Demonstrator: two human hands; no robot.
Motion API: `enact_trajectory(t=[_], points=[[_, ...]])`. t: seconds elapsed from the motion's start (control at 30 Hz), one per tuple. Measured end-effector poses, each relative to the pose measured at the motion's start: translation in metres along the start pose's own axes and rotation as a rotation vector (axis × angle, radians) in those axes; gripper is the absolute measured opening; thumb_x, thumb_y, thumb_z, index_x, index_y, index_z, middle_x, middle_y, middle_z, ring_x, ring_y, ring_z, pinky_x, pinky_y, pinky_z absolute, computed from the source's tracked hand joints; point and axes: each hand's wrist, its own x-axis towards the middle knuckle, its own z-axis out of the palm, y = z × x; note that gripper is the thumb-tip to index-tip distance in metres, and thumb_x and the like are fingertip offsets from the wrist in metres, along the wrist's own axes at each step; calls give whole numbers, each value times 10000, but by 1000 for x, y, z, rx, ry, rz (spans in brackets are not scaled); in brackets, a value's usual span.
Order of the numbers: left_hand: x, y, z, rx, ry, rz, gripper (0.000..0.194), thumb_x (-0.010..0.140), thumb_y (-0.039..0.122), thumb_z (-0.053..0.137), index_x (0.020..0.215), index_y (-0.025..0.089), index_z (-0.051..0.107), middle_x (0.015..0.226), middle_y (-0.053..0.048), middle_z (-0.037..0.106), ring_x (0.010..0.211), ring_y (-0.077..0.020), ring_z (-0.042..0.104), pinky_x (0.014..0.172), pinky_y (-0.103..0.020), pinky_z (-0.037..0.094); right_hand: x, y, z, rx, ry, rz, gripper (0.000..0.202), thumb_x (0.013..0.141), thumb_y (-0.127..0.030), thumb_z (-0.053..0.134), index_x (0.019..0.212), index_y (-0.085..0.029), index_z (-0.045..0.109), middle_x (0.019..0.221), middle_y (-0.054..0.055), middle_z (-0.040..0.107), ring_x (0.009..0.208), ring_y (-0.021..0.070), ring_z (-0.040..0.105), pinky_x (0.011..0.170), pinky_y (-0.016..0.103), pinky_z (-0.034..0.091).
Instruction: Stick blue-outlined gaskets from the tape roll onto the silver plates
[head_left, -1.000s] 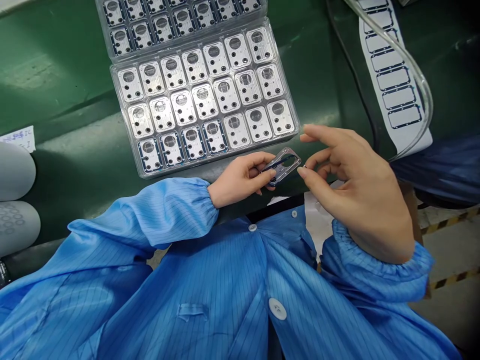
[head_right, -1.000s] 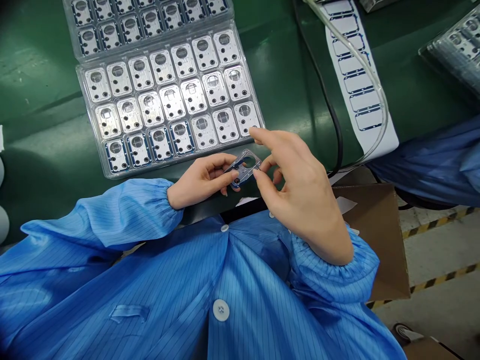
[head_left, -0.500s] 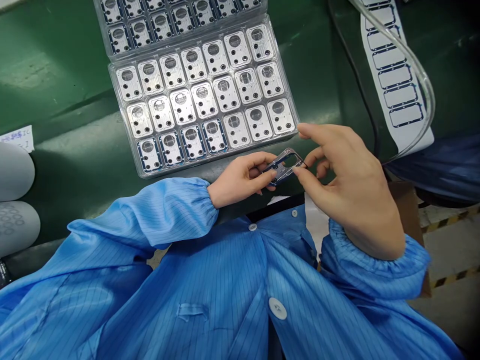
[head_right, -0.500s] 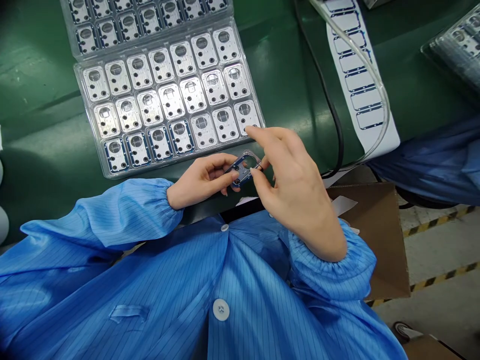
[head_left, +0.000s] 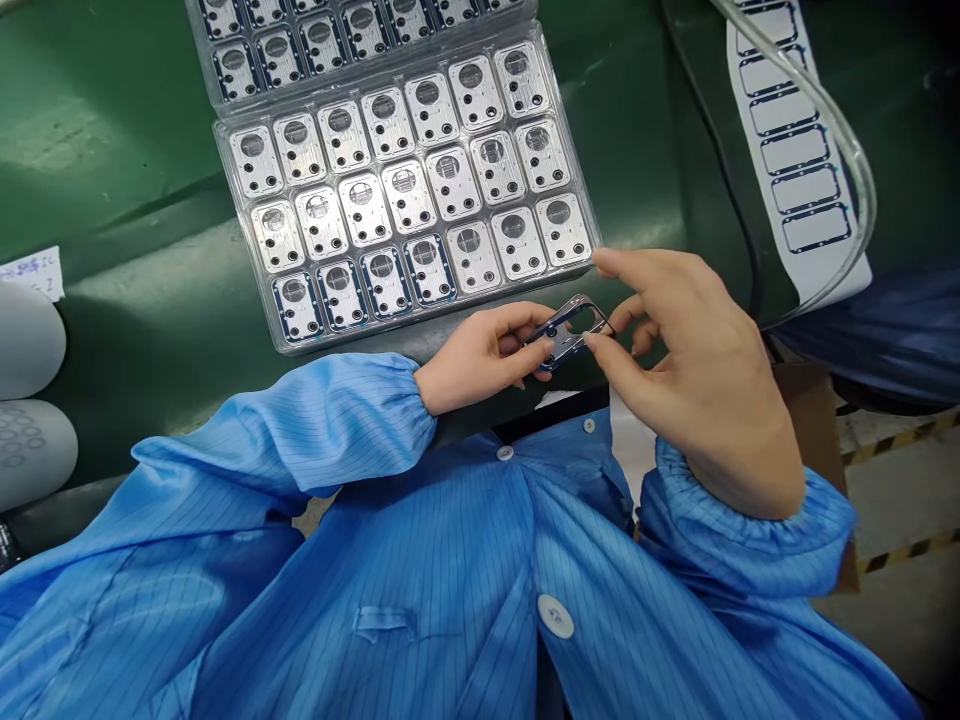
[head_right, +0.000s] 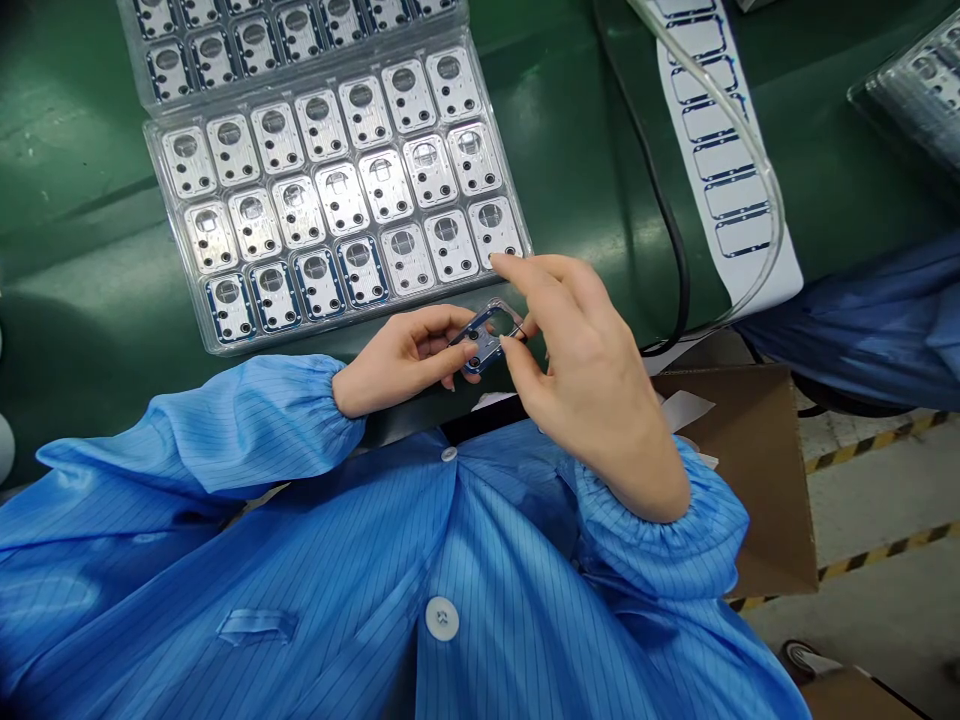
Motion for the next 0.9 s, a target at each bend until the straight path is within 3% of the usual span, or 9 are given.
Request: enact_trajectory(t=[0.3, 0.47, 0.9], points=[[0, 2, 1, -1, 1, -9, 250, 934, 229, 635, 1147, 102, 604, 856, -37, 663, 775, -118, 715, 556, -139, 539, 0, 0, 1, 4, 0, 22, 536, 893, -149, 573, 1409, -286, 527, 1278, 109, 611, 735, 157, 631, 723, 343, 600], [0, 1, 0, -2, -3, 6, 272, 927, 273, 657, 1138, 107, 609, 861, -35, 659, 771, -118, 715, 560, -141, 545, 1, 1, 3, 59, -2, 31, 538, 889, -175, 558, 1414, -289, 523, 1268, 90, 591, 734, 152, 614, 786, 395, 614], [0, 0, 0, -6, -11, 15, 289, 919, 308, 667, 1126, 115, 609, 835, -26, 650, 757, -118, 705, 558, -149, 544, -1, 1, 9, 44, 11, 75, 547, 901, -150, 541, 1425, -305, 528, 1283, 92, 557, 843, 183, 635, 866, 401, 581]])
